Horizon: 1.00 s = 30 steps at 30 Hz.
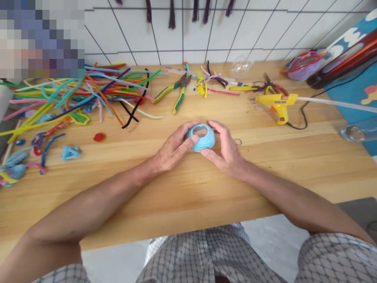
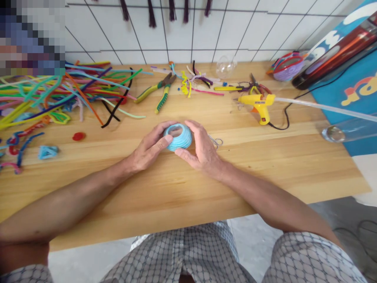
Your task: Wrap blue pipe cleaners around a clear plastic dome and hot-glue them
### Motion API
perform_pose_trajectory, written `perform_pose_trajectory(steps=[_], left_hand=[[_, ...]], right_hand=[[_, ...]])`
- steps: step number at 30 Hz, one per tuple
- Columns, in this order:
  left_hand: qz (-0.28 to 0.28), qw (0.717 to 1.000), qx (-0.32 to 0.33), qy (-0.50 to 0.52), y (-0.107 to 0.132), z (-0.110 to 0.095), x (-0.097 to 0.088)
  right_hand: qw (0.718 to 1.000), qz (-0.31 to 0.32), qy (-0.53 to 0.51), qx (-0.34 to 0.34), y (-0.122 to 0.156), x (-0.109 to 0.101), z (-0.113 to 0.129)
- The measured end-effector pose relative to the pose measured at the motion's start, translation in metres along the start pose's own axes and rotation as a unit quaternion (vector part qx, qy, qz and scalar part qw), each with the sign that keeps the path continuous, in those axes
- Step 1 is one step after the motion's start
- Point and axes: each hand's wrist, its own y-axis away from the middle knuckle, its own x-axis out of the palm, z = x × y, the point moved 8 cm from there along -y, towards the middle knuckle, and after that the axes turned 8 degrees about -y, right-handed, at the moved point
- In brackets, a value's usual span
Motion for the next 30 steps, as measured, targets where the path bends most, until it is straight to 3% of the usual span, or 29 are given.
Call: perform_pose_trajectory(steps=[6,12,15,19,24,30], left_hand=[[0.041,0.997,0.066,-0.007,0.001,-0.009,0.006],[0.004,0.996,0.079,-0.050,0.001,-0.012,0.003],[-0.009,0.994,0.090,-0.068,0.001,-0.014,0.001],[0.000,0.987,0.130,-0.092,0.002,-0.017,0.003],[0.014,0.987,0.128,-0.098,0.005,-0.014,0.009],[-0.011,0.985,0.133,-0.112,0.007,-0.019,0.005]], right_hand=[[0.999,0.028,0.011,-0.016,0.000,0.006,0.003],[1.000,-0.003,0.008,-0.017,-0.001,0.007,0.002],[0.999,0.015,0.012,-0.030,-0.003,0.011,0.002],[0.998,0.049,0.012,-0.042,-0.004,0.015,0.002],[0.998,0.051,0.019,-0.042,-0.003,0.013,0.003],[0.998,0.010,-0.003,-0.057,-0.003,0.011,0.007]])
